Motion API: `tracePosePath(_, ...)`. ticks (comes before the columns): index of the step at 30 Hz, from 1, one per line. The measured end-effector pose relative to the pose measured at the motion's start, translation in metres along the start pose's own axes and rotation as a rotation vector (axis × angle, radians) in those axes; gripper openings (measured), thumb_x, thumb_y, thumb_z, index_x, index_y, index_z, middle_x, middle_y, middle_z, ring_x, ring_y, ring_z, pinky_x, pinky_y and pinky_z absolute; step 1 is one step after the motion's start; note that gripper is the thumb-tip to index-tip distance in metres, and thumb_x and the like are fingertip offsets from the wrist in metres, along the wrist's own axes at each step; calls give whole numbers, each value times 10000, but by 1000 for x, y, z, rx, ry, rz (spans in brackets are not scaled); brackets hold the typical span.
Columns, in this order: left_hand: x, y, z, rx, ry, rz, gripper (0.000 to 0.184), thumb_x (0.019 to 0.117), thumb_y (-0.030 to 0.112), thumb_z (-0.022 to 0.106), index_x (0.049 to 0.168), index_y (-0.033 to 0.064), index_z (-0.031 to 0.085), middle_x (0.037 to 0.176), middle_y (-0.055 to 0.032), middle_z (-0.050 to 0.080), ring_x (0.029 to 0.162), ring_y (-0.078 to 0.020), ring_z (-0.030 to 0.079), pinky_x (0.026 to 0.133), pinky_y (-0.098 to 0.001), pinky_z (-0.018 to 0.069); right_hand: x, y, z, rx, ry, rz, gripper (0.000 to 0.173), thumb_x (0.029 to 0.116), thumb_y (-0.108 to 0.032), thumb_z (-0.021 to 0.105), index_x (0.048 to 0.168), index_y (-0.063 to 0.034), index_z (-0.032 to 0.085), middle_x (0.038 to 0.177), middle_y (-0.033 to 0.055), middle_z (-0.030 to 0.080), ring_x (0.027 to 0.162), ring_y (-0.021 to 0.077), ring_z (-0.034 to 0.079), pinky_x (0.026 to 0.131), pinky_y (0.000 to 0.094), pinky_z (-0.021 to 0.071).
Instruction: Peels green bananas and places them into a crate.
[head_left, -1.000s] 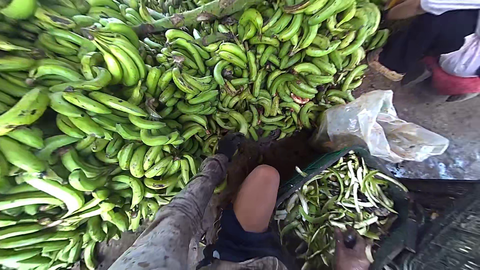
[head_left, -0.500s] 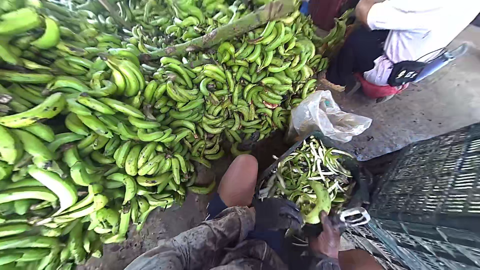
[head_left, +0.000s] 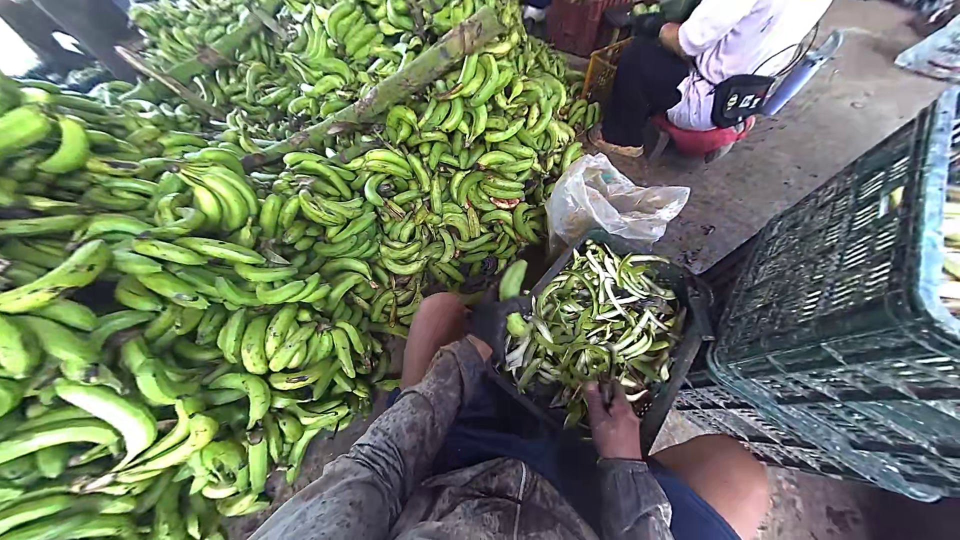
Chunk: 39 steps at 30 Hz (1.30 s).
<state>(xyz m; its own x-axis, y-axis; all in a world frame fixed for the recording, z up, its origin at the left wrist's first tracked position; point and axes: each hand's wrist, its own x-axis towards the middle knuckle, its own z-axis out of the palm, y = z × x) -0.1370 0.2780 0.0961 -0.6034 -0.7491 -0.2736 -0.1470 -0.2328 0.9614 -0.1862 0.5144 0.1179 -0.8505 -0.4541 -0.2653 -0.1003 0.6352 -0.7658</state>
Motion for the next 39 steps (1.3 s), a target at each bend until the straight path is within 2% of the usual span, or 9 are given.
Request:
tracePosePath(3,8,19,-13,275,128,-278,541,970,269,714,1432,72,516,1300,-202,619,1188,-329,590,1037,-531,453,2,-16,13,-111,-199,93,589,1042,-326,622,1459,60,466,1237,295,655,1143,418,655,1023,564,487)
tracePosePath(7,32,-26,-27,-109,334,-209,455,903,230,784,1270,44,590,931,-124,670,721,-196,645,666,-376,572,15,-31,32,-87,-307,25,466,1077,-339,548,1378,17,559,1064,229,695,907,342,706,874,528,560)
tracePosePath(10,25,-29,-37,-99,301,-256,492,914,203,766,1335,36,573,1060,-161,676,870,-241,660,788,-427,567,27,-40,40,-85,-342,25,446,1103,-350,488,1378,-5,551,964,194,686,747,294,692,754,481,582)
tracePosePath(13,26,-27,-38,131,325,-301,624,871,302,823,1391,69,566,1225,-191,670,1117,-319,650,967,-532,524,37,-61,41,-246,-423,43,487,1109,-370,463,1427,-3,504,1183,245,666,1007,359,697,922,525,546)
tracePosePath(16,17,-25,-27,192,368,-272,617,850,298,831,1376,80,593,1215,-190,676,1119,-330,650,959,-560,520,36,-66,43,-373,-473,40,541,1100,-363,485,1454,45,477,1345,285,612,1277,402,599,1100,541,443)
tracePosePath(20,33,-68,-43,-189,345,-54,509,877,124,787,1322,-5,577,1084,-170,694,916,-234,690,823,-431,595,45,-55,59,-394,-563,28,526,1107,-339,469,1453,57,473,1331,293,615,1255,403,612,1091,529,457)
tracePosePath(29,35,-65,-48,-403,527,-228,270,926,111,715,1170,37,625,878,-101,635,704,-190,608,655,-370,552,50,-65,85,-511,-592,42,512,1110,-394,428,1422,2,516,1281,247,658,1240,382,632,1059,550,477)
tracePosePath(35,38,-57,-49,-218,469,-260,428,917,179,753,1288,42,590,1035,-125,681,876,-202,668,789,-401,576,62,-71,112,-654,-618,84,476,1120,-337,389,1461,-11,447,1302,245,652,1222,389,650,1023,556,510)
tracePosePath(39,19,-44,-47,-11,325,33,584,855,250,830,1346,53,585,1120,-105,717,979,-182,717,879,-402,618,75,-66,128,-594,-608,71,496,1109,-347,426,1482,-20,428,1291,261,653,1201,423,654,1004,590,517)
